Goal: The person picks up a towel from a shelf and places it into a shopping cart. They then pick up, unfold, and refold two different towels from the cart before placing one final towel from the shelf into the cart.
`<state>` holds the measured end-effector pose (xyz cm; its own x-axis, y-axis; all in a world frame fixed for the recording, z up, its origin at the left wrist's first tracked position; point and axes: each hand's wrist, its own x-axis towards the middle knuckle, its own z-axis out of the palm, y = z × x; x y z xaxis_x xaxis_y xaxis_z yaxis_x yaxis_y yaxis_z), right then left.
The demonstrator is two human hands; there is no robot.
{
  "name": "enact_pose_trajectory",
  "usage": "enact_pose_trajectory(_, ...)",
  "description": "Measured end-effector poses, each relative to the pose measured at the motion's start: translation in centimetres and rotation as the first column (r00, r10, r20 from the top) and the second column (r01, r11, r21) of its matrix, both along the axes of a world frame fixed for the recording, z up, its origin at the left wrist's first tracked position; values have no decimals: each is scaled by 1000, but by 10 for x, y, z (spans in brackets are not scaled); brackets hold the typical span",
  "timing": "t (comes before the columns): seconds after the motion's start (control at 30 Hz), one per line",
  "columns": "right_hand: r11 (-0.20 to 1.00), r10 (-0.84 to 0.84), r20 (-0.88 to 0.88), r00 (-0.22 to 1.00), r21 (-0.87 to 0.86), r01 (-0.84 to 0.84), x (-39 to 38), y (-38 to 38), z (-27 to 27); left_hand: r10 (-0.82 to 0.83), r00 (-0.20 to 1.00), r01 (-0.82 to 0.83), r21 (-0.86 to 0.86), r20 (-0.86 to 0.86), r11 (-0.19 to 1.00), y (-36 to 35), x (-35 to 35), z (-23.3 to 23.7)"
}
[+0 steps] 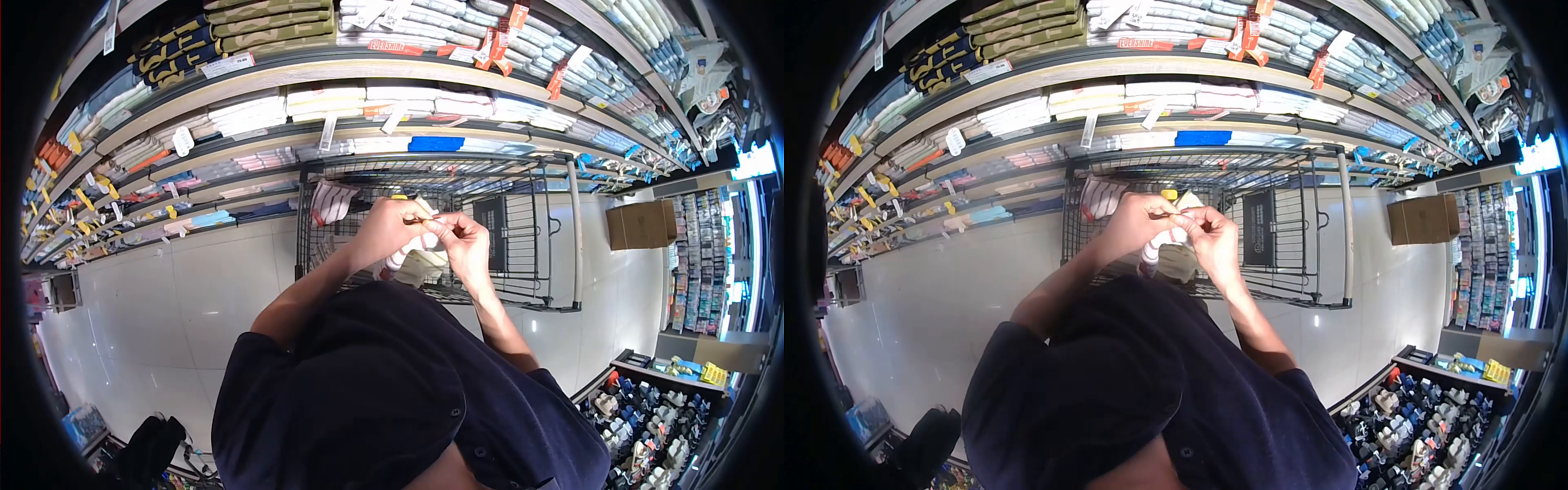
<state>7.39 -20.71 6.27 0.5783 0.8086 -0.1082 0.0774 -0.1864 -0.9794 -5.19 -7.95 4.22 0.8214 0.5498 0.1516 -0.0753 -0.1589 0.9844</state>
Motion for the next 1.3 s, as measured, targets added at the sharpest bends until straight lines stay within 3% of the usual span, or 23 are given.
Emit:
enact_pose_trajectory(0.03,1000,-12,-4,1000,22,12,-2,-1,1,-33,998,23,-178,-50,984,-1,0,-1)
enact_pose_trajectory(0.13,993,-26,16,1000,114,24,2,-4,-7,-75,995,92,-273,73,957,-1,0,-3)
enact_pose_trajectory(0.27,949,-122,77,990,301,94,16,-7,10,-176,981,194,-291,87,937,8,-8,-3)
enact_pose_trajectory(0.33,930,-225,64,972,313,194,41,-15,12,-223,975,224,134,-24,965,24,-21,-17)
enact_pose_trajectory(0.37,914,-278,46,959,319,250,53,-19,11,-229,973,230,136,-25,964,29,-28,-20)
enact_pose_trajectory(0.43,885,-293,-63,954,360,295,62,-25,18,-291,892,352,128,-345,927,39,-44,-24)
enact_pose_trajectory(0.57,887,-297,-83,951,344,307,68,-40,14,-296,889,386,224,-350,895,54,-72,-67)
enact_pose_trajectory(0.77,858,-333,-156,930,359,368,88,-59,-5,-112,951,138,72,-288,988,59,-90,-42)
enact_pose_trajectory(0.93,865,-398,-62,915,307,397,94,-69,-10,-30,961,44,45,-274,998,62,-92,-31)
enact_pose_trajectory(1.0,862,-403,-45,914,316,396,94,-71,-9,60,979,-61,2,-193,998,57,-91,-30)
enact_pose_trajectory(1.1,862,-404,-59,913,308,402,93,-78,-7,50,995,-63,-136,-92,989,56,-94,-36)
enact_pose_trajectory(1.3,830,-456,-121,882,301,470,91,-85,-12,110,993,-113,-90,-44,989,47,-87,-33)
